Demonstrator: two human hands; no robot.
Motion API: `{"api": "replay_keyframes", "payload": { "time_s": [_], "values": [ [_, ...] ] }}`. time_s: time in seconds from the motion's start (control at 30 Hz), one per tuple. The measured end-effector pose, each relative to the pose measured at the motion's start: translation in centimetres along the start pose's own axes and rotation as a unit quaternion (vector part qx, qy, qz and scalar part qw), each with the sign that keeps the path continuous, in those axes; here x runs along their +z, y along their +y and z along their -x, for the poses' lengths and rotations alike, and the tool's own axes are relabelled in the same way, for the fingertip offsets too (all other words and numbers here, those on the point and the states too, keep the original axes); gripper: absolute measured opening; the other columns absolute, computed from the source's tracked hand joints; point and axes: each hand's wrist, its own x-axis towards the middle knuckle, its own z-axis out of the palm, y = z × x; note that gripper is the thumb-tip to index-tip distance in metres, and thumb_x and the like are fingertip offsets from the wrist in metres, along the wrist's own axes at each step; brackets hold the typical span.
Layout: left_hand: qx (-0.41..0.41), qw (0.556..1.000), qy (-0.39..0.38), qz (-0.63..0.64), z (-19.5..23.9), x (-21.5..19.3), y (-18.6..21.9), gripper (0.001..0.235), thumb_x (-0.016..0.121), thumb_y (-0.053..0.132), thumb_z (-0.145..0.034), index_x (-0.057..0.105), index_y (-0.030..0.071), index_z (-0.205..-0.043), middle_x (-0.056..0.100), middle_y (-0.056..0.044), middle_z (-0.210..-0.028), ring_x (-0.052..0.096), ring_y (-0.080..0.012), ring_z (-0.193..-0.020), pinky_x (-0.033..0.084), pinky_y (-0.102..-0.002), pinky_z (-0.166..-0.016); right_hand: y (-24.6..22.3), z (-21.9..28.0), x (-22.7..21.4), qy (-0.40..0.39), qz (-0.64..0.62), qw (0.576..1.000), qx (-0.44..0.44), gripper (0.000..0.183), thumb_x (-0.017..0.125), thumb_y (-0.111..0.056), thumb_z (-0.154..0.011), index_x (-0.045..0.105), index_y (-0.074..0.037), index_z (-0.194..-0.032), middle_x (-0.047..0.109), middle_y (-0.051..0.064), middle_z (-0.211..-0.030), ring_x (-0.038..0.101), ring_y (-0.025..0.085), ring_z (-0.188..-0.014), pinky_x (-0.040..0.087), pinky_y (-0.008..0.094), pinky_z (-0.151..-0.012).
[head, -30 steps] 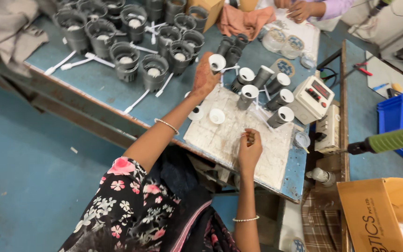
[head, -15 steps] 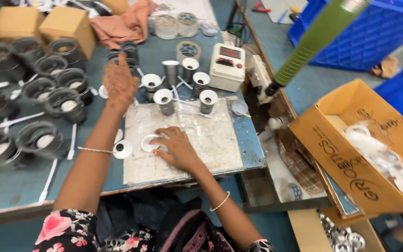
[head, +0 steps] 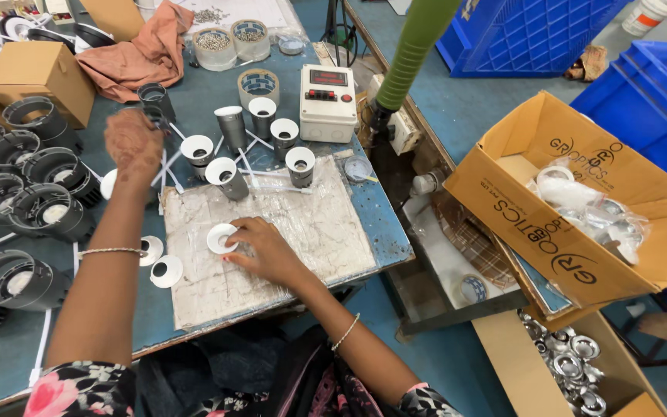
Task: The person assembles small light fixtures at a workbench. They unwrap white plastic diffusers from packaging, insert them into grey metal housings, and place the assembled units on the table. The person repeats this process for several units.
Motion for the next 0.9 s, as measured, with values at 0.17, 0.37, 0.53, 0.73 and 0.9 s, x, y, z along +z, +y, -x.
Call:
{"api": "replay_keyframes", "payload": {
  "time_s": [0.17, 0.37, 0.53, 0.73, 0.9],
  "values": [
    [0.203, 0.958, 0.202, -0.013, -0.9, -4.6, 1.3, 0.028, 0.09, 0.021, -0.078, 0.067, 0.006, -0.083, 0.069, -0.015, -0.091, 0.067, -0.035, -0.083, 0.054, -0.044, -0.078, 0.5, 0.2, 0.1, 0.03, -0.04, 0.999, -0.005, 0.023, 0.078, -0.027, -0.088, 0.072, -0.009, -0.102, 0.063, 0.012, -0.131, 0.061, 0.031, -0.119, 0.05, 0.04, -0.102],
    [0.109, 0.944, 0.139, 0.278, 1.7, -15.1, 6.7, 0.032, 0.082, 0.025, -0.097, 0.062, 0.001, -0.103, 0.063, -0.006, -0.094, 0.06, -0.0175, -0.081, 0.05, -0.033, -0.076, 2.0, 0.1, 0.9, 0.107, -0.127, 0.984, 0.07, 0.023, 0.077, -0.023, -0.088, 0.069, -0.005, -0.1, 0.063, 0.014, -0.128, 0.067, 0.025, -0.096, 0.056, 0.033, -0.082],
    [0.065, 0.918, -0.048, 0.389, 11.7, -22.1, 10.1, 0.027, 0.075, 0.024, -0.105, 0.061, 0.005, -0.119, 0.067, 0.001, -0.101, 0.064, -0.0082, -0.092, 0.049, -0.025, -0.08, 5.3, 0.0, 3.1, 0.224, -0.129, 0.96, 0.112, 0.021, 0.077, -0.02, -0.092, 0.071, -0.002, -0.1, 0.062, 0.017, -0.132, 0.071, 0.021, -0.092, 0.058, 0.03, -0.079],
    [0.03, 0.861, -0.133, 0.49, 26.9, -17.9, 9.2, 0.051, 0.086, 0.002, -0.081, 0.052, 0.007, -0.118, 0.063, -0.007, -0.111, 0.068, -0.0176, -0.105, 0.061, -0.031, -0.087, 10.1, -1.0, 4.7, 0.23, -0.477, 0.834, 0.155, 0.031, 0.061, -0.015, -0.103, 0.056, 0.002, -0.128, 0.071, 0.017, -0.106, 0.071, 0.019, -0.092, 0.057, 0.031, -0.089],
    [-0.02, 0.832, -0.173, 0.526, 30.4, -12.9, 8.7, 0.067, 0.088, 0.006, -0.077, 0.044, 0.009, -0.127, 0.069, -0.013, -0.123, 0.068, -0.0216, -0.113, 0.056, -0.036, -0.1, 10.3, -0.1, 1.7, 0.178, -0.65, 0.713, 0.192, 0.041, 0.053, -0.025, -0.106, 0.058, 0.011, -0.124, 0.068, 0.023, -0.115, 0.071, 0.028, -0.101, 0.057, 0.034, -0.09]
  ]
}}
